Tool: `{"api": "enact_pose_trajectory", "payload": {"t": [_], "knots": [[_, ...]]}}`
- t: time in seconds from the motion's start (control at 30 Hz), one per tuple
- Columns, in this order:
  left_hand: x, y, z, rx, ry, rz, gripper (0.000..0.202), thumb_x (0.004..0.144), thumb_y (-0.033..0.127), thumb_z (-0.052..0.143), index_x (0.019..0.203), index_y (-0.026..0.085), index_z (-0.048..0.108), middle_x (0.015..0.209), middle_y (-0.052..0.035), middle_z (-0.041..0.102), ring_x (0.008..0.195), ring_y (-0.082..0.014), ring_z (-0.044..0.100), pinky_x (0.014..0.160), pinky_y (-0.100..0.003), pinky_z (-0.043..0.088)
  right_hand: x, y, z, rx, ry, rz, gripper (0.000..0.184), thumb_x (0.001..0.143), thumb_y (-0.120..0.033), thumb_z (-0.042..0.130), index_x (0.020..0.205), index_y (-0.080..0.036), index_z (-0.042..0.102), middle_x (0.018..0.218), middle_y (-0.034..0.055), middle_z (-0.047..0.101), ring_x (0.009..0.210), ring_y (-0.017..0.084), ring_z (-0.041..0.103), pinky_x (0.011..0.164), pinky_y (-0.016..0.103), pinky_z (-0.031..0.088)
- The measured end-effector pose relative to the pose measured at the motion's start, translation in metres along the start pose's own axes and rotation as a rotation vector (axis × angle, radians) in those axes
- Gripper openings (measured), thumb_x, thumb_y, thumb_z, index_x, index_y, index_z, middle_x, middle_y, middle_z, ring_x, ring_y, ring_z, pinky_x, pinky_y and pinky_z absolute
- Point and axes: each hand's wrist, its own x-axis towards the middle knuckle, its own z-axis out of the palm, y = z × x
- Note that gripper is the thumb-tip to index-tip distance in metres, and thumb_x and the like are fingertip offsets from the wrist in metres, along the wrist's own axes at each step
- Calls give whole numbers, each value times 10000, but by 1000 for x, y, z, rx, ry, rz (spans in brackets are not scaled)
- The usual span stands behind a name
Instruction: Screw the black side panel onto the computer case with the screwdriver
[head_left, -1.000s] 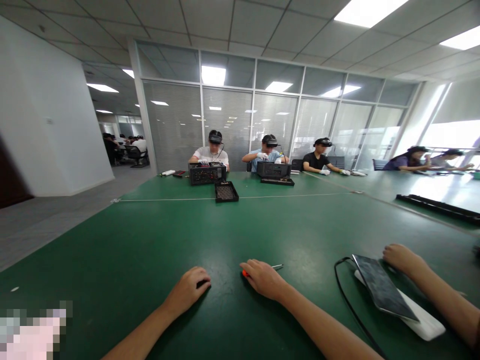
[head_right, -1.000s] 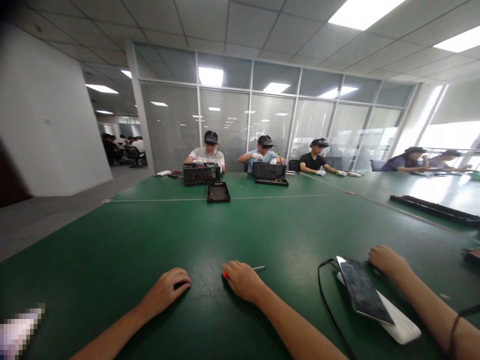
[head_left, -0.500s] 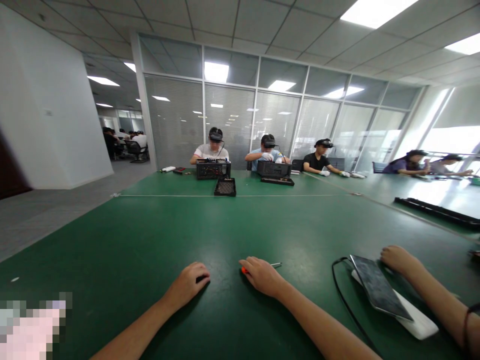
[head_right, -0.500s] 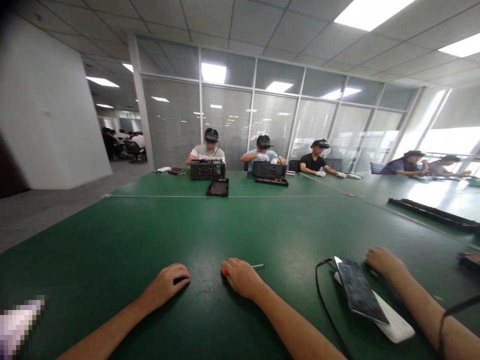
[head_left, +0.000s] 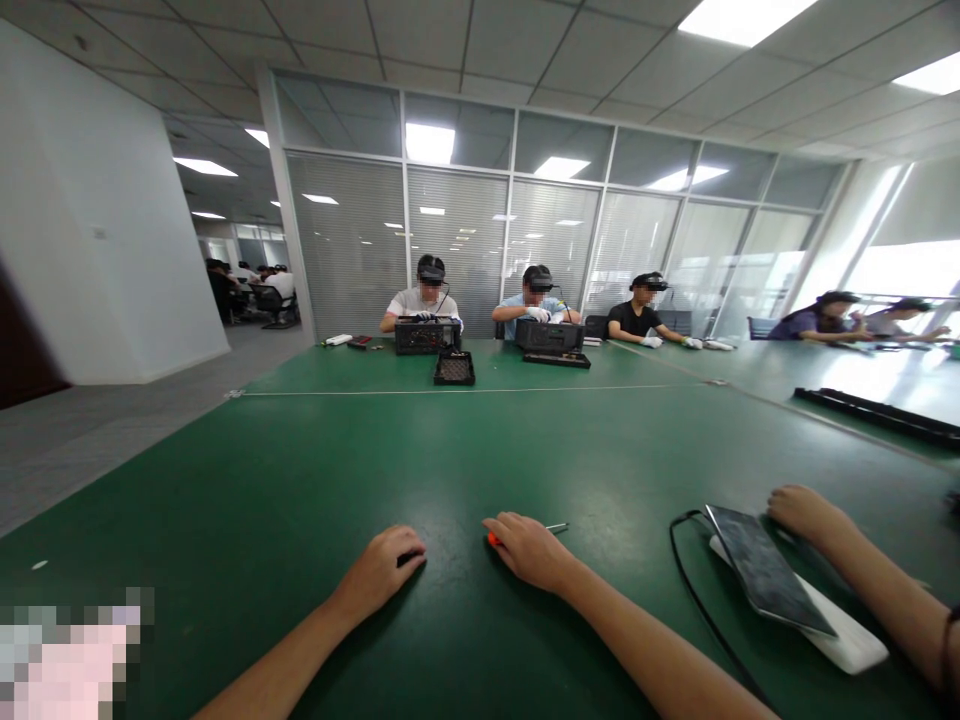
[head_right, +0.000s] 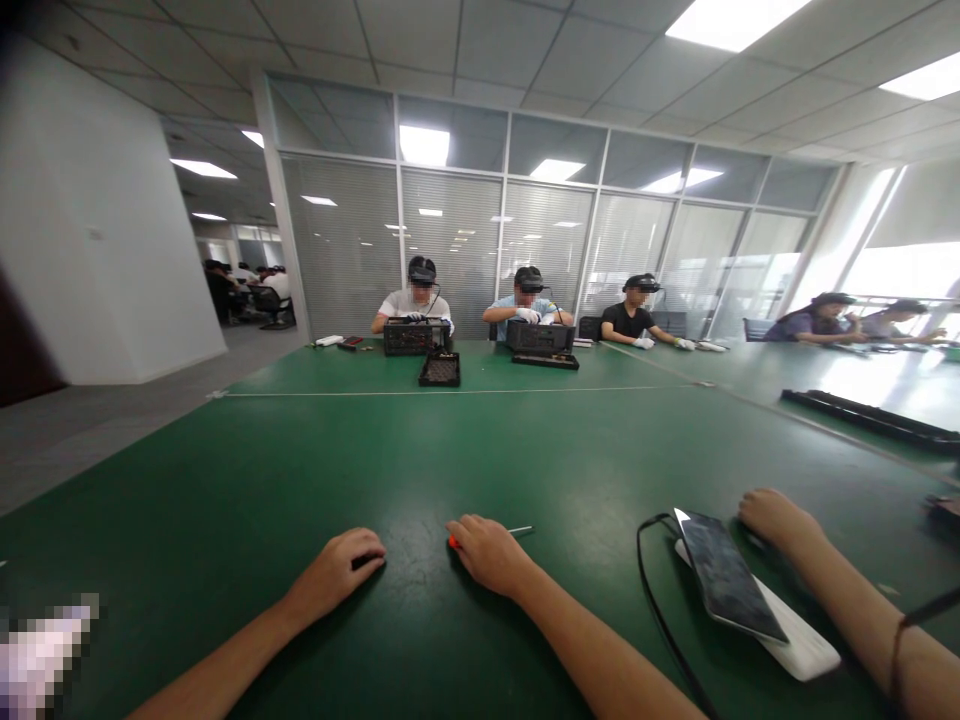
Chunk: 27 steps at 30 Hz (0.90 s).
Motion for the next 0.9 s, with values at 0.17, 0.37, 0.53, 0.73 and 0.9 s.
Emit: {"api": "enact_pose_trajectory", "payload": {"t": [0.17,0.37,0.53,0.73,0.9], "knots": [[1,-4,3,1,-3,-1,185,848,264,484,874,199,655,917,-34,632,876,-158,570,827,-282,433,1,1,1,11,-9,6,292,881,-194,389,1153,-158,491,956,78,571,875,181,536,765,283,415],[0,-2,2,11,-2,-11,172,841,259,494,870,203,654,914,-26,633,874,-154,571,833,-288,429,0,2,2,18,6,6,311,872,-187,402,1172,-158,481,965,79,570,880,183,535,762,285,412],[0,-1,1,12,-10,-10,177,844,263,490,856,203,655,914,-26,630,879,-155,565,837,-291,424,0,0,-1,9,-5,10,310,879,-191,389,1172,-154,482,958,75,571,864,181,533,755,281,410],[-1,-3,4,16,-7,2,208,859,283,464,854,202,655,916,-33,626,875,-156,560,833,-294,422,-1,0,-2,5,-3,10,299,878,-189,390,1159,-155,487,952,74,571,862,181,531,752,278,406],[-1,-3,4,29,-7,-12,217,863,301,460,871,209,657,922,-30,627,883,-156,558,845,-298,416,-1,0,-2,12,-5,4,300,882,-197,388,1164,-154,482,947,72,571,857,177,531,751,277,401]]}}
